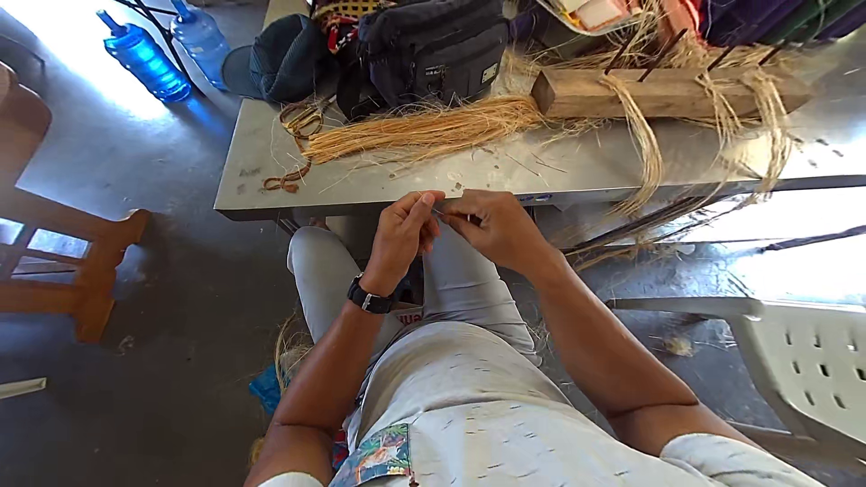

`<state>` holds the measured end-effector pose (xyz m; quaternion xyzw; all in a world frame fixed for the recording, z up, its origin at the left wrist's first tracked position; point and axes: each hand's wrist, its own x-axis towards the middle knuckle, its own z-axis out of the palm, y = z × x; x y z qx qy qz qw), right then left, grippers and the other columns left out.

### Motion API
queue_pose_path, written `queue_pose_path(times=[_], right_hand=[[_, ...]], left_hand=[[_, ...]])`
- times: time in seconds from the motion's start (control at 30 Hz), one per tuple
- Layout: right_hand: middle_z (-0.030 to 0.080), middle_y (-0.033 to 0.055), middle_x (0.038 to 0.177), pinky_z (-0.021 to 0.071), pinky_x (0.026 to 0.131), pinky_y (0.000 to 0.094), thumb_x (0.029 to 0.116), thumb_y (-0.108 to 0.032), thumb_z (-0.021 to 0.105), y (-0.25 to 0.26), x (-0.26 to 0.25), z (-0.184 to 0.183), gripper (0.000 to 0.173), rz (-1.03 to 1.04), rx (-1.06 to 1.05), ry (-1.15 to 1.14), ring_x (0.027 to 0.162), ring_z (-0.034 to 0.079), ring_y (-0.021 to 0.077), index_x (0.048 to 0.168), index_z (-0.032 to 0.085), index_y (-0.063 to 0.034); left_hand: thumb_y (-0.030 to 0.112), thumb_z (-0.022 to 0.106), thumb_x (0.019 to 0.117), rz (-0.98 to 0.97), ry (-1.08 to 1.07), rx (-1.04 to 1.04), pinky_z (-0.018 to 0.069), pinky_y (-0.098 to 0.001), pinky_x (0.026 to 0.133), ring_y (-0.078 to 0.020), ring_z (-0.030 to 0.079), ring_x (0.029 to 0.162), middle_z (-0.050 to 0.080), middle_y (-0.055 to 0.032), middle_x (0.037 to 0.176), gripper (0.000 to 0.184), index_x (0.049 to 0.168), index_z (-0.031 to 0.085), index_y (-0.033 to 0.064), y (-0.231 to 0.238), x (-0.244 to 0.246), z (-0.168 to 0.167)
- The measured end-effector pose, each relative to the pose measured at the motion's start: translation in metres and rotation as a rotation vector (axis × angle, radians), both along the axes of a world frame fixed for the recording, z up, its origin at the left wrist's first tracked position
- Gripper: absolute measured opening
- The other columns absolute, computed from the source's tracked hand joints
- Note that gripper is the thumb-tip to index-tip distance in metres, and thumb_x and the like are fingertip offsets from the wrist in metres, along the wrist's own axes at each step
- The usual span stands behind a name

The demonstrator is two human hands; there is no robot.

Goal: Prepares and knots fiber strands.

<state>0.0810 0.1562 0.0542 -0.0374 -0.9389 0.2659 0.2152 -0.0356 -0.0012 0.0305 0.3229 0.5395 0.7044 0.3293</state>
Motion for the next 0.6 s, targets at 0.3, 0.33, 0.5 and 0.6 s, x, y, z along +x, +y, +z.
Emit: queue_pose_path(times=[0.3, 0.33, 0.5, 0.6], right_hand=[[0.067, 0.0010, 0.083, 0.0560, 0.066, 0.0387, 0.0999, -0.017, 0.064, 0.040, 0.047, -0.018, 0.014, -0.088, -0.062, -0.118, 0.072, 0.063, 0.0133, 0.092, 0.073, -0.0108], [0.067, 0.0010, 0.083, 0.0560, 0.066, 0.0403, 0.0994, -0.017, 0.065, 0.045, 0.052, -0.020, 0.013, -0.099, -0.061, -0.138, 0.071, 0.063, 0.0141, 0.091, 0.073, -0.0109], [0.068, 0.0024, 0.082, 0.0550, 0.064, 0.0450, 0.0980, -0.013, 0.066, 0.065, 0.074, -0.018, 0.013, -0.177, -0.050, -0.196, 0.070, 0.064, 0.0166, 0.089, 0.073, -0.0107], [0.067, 0.0019, 0.078, 0.0538, 0.061, 0.0432, 0.0986, -0.012, 0.065, 0.072, 0.080, -0.010, 0.014, -0.215, -0.027, -0.208, 0.066, 0.062, 0.0158, 0.087, 0.073, -0.0108]], left_hand=[[0.040, 0.042, 0.1106, 0.082, -0.068, 0.064, 0.0435, -0.0182, 0.045, -0.0050, 0.047, 0.049, 0.059, 0.0007, 0.073, 0.035, 0.119, 0.067, 0.0173, -0.032, -0.023, 0.000], [0.042, 0.042, 0.1105, 0.114, -0.092, 0.061, 0.0426, -0.0176, 0.044, -0.0042, 0.046, 0.048, 0.058, 0.0019, 0.072, 0.035, 0.118, 0.067, 0.0186, -0.037, -0.029, 0.001], [0.035, 0.035, 0.1119, 0.256, -0.333, 0.121, 0.0464, -0.0174, 0.051, -0.0020, 0.050, 0.052, 0.060, 0.0082, 0.074, 0.035, 0.108, 0.065, 0.0184, -0.045, -0.079, -0.002], [0.029, 0.033, 0.1124, 0.309, -0.451, 0.196, 0.0481, -0.0177, 0.050, -0.0023, 0.052, 0.052, 0.062, 0.0076, 0.073, 0.035, 0.105, 0.065, 0.0156, -0.039, -0.109, 0.003]])
